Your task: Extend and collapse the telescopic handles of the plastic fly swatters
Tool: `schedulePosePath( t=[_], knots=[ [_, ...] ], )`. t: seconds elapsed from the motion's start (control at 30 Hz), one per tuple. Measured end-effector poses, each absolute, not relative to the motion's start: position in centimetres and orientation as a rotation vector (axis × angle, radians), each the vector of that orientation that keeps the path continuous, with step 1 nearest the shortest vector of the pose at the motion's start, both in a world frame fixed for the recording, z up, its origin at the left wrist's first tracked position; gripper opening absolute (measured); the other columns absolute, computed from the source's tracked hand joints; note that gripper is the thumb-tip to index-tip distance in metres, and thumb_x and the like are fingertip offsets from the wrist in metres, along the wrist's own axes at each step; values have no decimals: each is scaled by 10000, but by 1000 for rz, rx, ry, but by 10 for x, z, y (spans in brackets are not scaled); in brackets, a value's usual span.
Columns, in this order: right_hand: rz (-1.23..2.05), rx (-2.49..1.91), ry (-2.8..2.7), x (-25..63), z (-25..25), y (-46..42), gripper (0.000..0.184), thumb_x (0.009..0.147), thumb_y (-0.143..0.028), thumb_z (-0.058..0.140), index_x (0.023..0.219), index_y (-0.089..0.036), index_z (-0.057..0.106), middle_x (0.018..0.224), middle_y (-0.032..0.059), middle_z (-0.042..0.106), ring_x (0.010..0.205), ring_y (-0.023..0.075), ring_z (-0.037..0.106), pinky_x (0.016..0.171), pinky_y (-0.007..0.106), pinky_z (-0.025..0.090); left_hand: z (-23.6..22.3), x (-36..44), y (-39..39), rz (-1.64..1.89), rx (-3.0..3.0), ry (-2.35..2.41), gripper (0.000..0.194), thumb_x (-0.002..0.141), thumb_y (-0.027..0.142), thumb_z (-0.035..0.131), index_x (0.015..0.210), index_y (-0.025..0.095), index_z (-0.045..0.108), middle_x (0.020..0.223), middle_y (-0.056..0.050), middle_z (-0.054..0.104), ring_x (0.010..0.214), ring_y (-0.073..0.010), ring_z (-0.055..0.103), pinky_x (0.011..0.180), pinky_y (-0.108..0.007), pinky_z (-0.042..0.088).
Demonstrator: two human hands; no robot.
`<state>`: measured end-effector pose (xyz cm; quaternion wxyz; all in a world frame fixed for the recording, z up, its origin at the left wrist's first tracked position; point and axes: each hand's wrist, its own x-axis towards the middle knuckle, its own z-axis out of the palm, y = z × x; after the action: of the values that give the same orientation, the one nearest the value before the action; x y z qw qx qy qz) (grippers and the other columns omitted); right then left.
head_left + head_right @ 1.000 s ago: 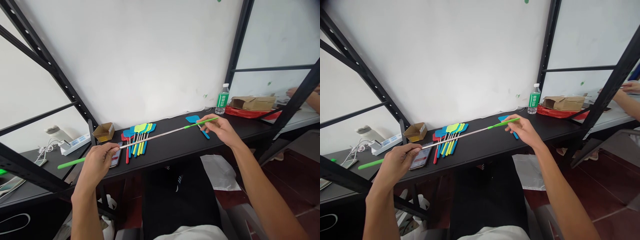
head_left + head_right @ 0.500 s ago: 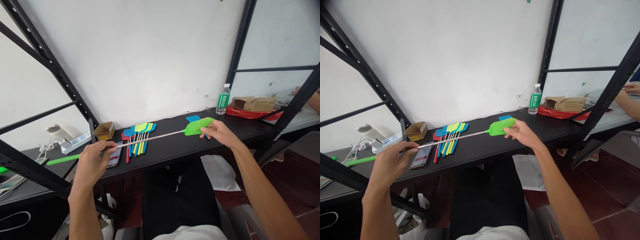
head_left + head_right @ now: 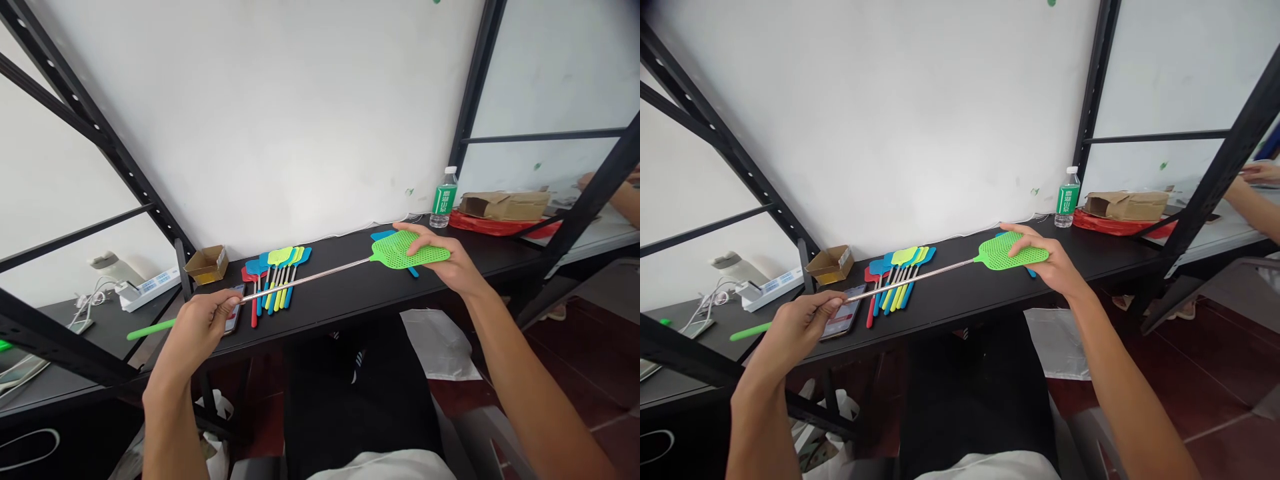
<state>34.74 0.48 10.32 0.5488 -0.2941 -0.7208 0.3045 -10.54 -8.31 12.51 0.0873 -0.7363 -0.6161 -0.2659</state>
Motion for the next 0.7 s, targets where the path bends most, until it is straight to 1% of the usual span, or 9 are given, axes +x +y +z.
schedulePosePath(
  t=[0.07, 0.1, 0.2, 0.33, 0.4, 0.43, 0.53, 0.6, 0.7],
  knots=[
    [699, -700, -1722, 347, 103, 6, 154, 833, -432, 732, 918, -305, 758, 1463, 18, 568, 1377, 375, 468, 993, 479, 471, 126, -106, -84, -756, -2198, -1844, 388, 969, 454, 439, 975, 204, 736, 788, -37, 746, 679, -201, 651, 643, -272, 459],
    [685, -709, -1734, 347, 103, 6, 182, 846, -428, 721, 981, -311, 755, 1440, 26, 588, 1364, 368, 484, 994, 468, 470, 127, -106, -84, -758, -2184, -1845, 380, 969, 449, 441, 989, 207, 734, 819, -42, 753, 708, -208, 661, 663, -276, 464],
    [662, -783, -1776, 347, 102, 7, 263, 881, -450, 684, 1097, -308, 732, 1318, 55, 665, 1253, 353, 574, 943, 439, 492, 128, -108, -85, -765, -2158, -1837, 365, 967, 439, 449, 989, 217, 738, 888, -54, 766, 776, -227, 679, 710, -292, 474],
    [705, -922, -1816, 349, 97, 11, 329, 880, -490, 692, 1132, -279, 708, 1138, 76, 728, 961, 293, 679, 756, 384, 531, 128, -109, -86, -777, -2127, -1832, 345, 960, 432, 467, 990, 232, 747, 941, -49, 774, 858, -245, 688, 752, -305, 476],
    [759, -969, -1795, 347, 93, 14, 363, 841, -505, 738, 1095, -247, 718, 1030, 79, 747, 833, 270, 689, 670, 367, 535, 128, -108, -86, -784, -2119, -1828, 329, 950, 435, 487, 989, 240, 750, 948, -41, 775, 871, -246, 687, 762, -305, 475],
    [799, -980, -1764, 346, 91, 15, 370, 821, -511, 757, 1057, -228, 730, 991, 83, 752, 805, 270, 695, 653, 367, 543, 128, -107, -86, -787, -2118, -1825, 323, 945, 438, 496, 988, 243, 750, 943, -38, 775, 867, -244, 685, 765, -305, 474],
    [959, -945, -1568, 339, 86, 17, 371, 802, -534, 771, 966, -202, 751, 956, 94, 765, 832, 295, 727, 684, 394, 591, 129, -103, -86, -808, -2126, -1803, 316, 940, 449, 510, 985, 244, 747, 942, -33, 773, 857, -238, 674, 773, -307, 469],
    [1045, -907, -1445, 335, 84, 17, 379, 789, -542, 781, 959, -205, 758, 952, 95, 775, 853, 306, 742, 695, 405, 612, 128, -102, -85, -834, -2135, -1782, 316, 944, 450, 509, 983, 239, 741, 958, -36, 771, 875, -236, 669, 781, -307, 464],
    [1103, -873, -1378, 333, 83, 18, 406, 733, -536, 830, 961, -204, 773, 929, 90, 784, 871, 317, 754, 698, 406, 630, 128, -100, -85, -882, -2126, -1753, 320, 950, 456, 511, 982, 229, 735, 983, -43, 767, 911, -234, 669, 796, -306, 456]
  ],
)
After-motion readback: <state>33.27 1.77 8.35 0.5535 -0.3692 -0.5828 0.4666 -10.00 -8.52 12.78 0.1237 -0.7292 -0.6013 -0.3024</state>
